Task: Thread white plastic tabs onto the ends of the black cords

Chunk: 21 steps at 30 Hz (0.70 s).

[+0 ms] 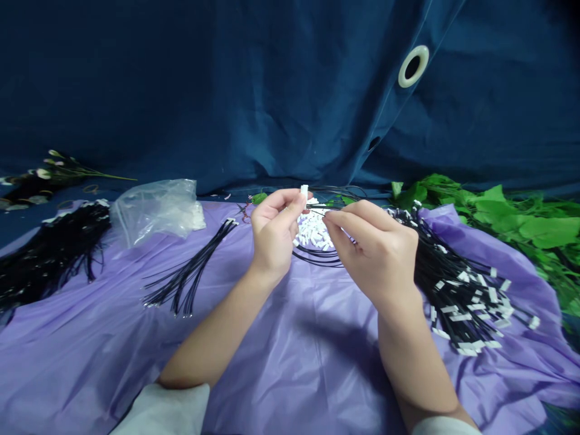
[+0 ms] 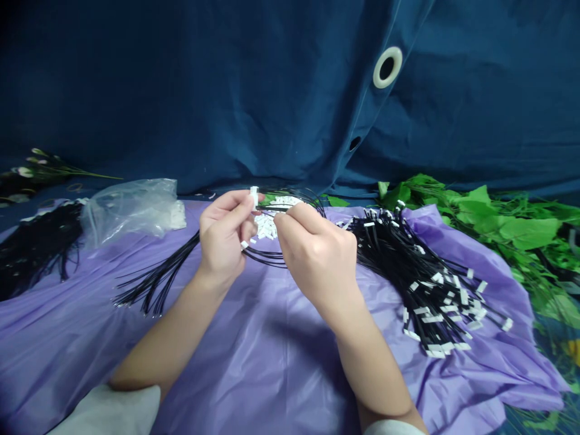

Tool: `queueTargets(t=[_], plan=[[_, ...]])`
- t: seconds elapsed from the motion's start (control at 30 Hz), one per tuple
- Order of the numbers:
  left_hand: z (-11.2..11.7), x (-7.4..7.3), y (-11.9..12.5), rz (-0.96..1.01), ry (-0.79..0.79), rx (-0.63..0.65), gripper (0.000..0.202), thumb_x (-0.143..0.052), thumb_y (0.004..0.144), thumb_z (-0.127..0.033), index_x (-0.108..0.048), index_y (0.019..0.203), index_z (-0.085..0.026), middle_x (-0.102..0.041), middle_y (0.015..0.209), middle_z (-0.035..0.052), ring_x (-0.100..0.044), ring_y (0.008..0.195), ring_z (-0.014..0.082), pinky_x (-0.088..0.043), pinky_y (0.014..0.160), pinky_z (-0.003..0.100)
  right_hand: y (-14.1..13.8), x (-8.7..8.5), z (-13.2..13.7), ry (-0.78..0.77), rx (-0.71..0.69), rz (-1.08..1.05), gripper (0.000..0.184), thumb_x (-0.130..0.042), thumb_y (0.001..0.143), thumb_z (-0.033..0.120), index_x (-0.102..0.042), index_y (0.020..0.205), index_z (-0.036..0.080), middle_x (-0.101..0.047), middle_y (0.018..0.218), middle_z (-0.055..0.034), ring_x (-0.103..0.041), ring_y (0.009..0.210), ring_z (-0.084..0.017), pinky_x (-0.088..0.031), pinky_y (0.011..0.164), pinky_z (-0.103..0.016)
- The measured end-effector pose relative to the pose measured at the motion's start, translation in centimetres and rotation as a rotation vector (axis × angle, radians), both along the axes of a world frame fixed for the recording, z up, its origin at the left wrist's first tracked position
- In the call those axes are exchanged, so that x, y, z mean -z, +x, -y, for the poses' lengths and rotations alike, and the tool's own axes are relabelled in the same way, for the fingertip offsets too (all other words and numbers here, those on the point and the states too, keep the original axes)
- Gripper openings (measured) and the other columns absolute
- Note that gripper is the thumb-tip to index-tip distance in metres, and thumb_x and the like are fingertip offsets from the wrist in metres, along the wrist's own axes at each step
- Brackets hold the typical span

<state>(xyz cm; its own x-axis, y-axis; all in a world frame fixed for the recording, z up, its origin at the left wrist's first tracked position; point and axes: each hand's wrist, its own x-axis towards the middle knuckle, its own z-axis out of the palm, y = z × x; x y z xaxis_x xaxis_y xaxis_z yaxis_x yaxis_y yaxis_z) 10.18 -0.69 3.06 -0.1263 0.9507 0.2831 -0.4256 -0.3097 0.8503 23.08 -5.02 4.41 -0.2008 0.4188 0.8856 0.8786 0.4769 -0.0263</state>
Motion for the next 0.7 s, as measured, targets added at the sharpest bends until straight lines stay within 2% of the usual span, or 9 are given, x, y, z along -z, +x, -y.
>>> queueTargets(t=[0.27, 0.47, 0.7], plan=[[-0.06, -0.16, 0.01, 0.004, -0.029, -0.008, 0.016, -0.074, 0.073, -0.031, -0.070, 0.073, -0.015, -0.058, 0.058, -0.0002, -0.037, 0.040, 0.0026, -0.020, 0.038, 0.020, 0.07, 0.16, 0.11, -0.023, 0.008, 0.007, 0.022, -0.055, 0.088, 0.009, -0.067, 0.074, 0.021, -0.068, 0.077, 0.0019, -0.060, 0.065, -0.007, -0.038, 0.056, -0.021], [-0.21, 0.01, -0.01, -0.005, -0.030, 0.011, 0.016, -0.073, 0.074, -0.031, -0.070, 0.074, -0.015, -0.058, 0.059, -0.0010, -0.031, 0.036, 0.0007, -0.017, 0.037, 0.021, 0.16, 0.08, 0.13, -0.022, -0.004, 0.009, 0.021, -0.056, 0.088, 0.008, -0.067, 0.075, 0.020, -0.068, 0.078, 0.0013, -0.061, 0.066, -0.007, -0.038, 0.057, -0.021], [-0.35, 0.08, -0.13, -0.008, -0.036, 0.040, 0.017, -0.073, 0.074, -0.031, -0.070, 0.074, -0.015, -0.058, 0.057, -0.0006, -0.032, 0.035, 0.0009, -0.018, 0.037, 0.021, 0.17, 0.16, 0.06, -0.012, -0.008, -0.005, 0.020, -0.057, 0.086, 0.006, -0.067, 0.075, 0.020, -0.069, 0.076, 0.0021, -0.062, 0.065, -0.007, -0.039, 0.057, -0.021]])
